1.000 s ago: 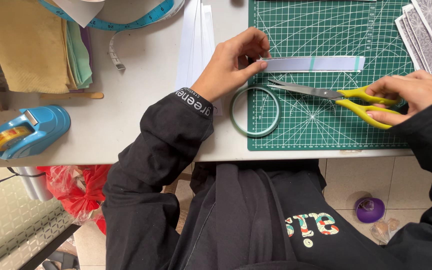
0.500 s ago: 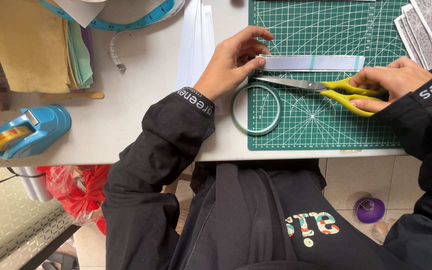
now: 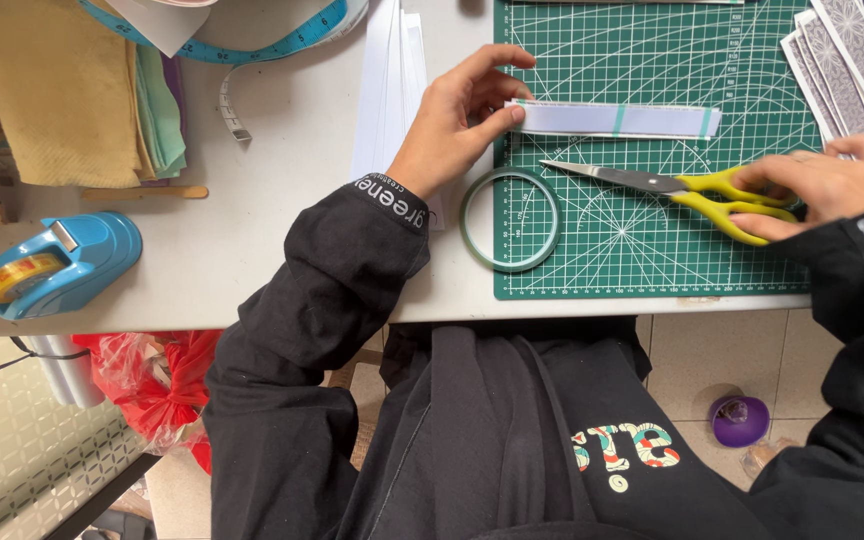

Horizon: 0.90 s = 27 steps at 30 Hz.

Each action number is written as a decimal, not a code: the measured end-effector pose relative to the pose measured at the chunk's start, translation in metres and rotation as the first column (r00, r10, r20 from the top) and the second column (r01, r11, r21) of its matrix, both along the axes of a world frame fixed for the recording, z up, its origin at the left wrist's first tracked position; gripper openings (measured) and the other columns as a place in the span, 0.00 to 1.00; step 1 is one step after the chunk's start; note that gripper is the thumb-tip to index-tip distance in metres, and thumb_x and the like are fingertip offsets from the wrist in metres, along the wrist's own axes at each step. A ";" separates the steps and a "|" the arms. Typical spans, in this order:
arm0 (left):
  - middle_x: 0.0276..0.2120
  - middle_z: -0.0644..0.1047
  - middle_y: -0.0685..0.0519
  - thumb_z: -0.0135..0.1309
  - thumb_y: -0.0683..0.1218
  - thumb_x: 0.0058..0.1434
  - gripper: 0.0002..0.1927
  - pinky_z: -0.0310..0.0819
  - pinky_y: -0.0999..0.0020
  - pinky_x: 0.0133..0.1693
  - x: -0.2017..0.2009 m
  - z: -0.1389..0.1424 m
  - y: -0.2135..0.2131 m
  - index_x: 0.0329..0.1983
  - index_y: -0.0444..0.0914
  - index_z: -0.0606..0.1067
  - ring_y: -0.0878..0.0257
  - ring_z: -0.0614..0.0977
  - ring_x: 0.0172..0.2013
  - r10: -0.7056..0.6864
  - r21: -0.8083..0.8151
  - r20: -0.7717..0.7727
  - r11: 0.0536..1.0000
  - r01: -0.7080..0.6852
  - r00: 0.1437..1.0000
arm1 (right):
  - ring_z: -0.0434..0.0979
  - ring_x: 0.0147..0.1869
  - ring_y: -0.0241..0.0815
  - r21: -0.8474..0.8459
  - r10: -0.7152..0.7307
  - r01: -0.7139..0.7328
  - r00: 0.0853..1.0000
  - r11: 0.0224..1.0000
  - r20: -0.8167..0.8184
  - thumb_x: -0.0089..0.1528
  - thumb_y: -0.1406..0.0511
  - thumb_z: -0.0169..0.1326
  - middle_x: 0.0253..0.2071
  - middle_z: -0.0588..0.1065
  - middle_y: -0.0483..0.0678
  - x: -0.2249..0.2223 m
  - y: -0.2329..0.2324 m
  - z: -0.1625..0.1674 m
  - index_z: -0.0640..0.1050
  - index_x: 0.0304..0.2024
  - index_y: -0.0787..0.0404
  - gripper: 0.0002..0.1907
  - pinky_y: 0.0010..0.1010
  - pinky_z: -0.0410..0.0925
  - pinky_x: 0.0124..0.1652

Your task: The person cuts lengths of white ribbon from a roll using scissors on a green cutting mat, then folds and presses the cut ribbon pieces by hand and applies small pieces of tape to them, stacking the finished strips on the table.

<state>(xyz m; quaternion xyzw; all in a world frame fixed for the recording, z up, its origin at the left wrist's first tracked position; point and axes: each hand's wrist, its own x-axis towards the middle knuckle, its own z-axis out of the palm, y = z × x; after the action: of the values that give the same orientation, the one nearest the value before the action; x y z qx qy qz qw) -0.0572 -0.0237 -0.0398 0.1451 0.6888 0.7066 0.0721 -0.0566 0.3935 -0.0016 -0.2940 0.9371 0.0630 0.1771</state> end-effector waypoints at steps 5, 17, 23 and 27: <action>0.41 0.82 0.54 0.55 0.36 0.69 0.15 0.79 0.74 0.44 0.002 0.000 0.001 0.56 0.38 0.68 0.69 0.83 0.43 0.097 -0.080 -0.008 0.992 -0.098 0.995 | 0.82 0.45 0.31 -0.063 -0.036 0.024 0.978 0.998 -0.204 0.60 0.51 0.65 0.45 0.82 0.38 0.028 0.045 -0.017 0.81 0.54 0.49 0.21 0.32 0.63 0.57; 0.44 0.80 0.55 0.59 0.37 0.71 0.13 0.77 0.73 0.47 0.000 0.011 -0.002 0.52 0.37 0.68 0.69 0.82 0.45 0.163 -0.030 -0.151 0.985 -0.170 0.975 | 0.80 0.45 0.41 -0.561 -0.039 -0.323 0.842 0.762 -0.538 0.58 0.65 0.70 0.46 0.82 0.45 0.042 -0.080 0.058 0.86 0.42 0.54 0.10 0.39 0.64 0.53; 0.44 0.80 0.54 0.61 0.37 0.70 0.14 0.76 0.73 0.46 0.004 0.023 0.000 0.53 0.36 0.68 0.69 0.82 0.45 0.194 0.000 -0.186 0.980 -0.198 0.963 | 0.72 0.63 0.48 -0.653 -0.084 -0.458 0.777 0.604 -0.624 0.65 0.65 0.70 0.63 0.74 0.48 -0.002 -0.181 0.035 0.85 0.50 0.52 0.11 0.43 0.61 0.62; 0.44 0.79 0.54 0.61 0.36 0.70 0.15 0.78 0.72 0.46 0.008 0.027 0.003 0.54 0.36 0.69 0.69 0.82 0.44 0.196 0.010 -0.222 0.980 -0.198 0.955 | 0.71 0.63 0.51 -0.689 -0.125 -0.433 0.789 0.581 -0.601 0.65 0.65 0.69 0.63 0.71 0.51 -0.006 -0.195 0.027 0.84 0.52 0.56 0.13 0.44 0.61 0.61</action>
<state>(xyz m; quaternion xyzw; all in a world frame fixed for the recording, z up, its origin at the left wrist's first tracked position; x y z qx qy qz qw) -0.0490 -0.0206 -0.0126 0.1534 0.7079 0.6853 -0.0752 -0.0630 0.1986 0.0249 -0.3912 0.8368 -0.2598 -0.2816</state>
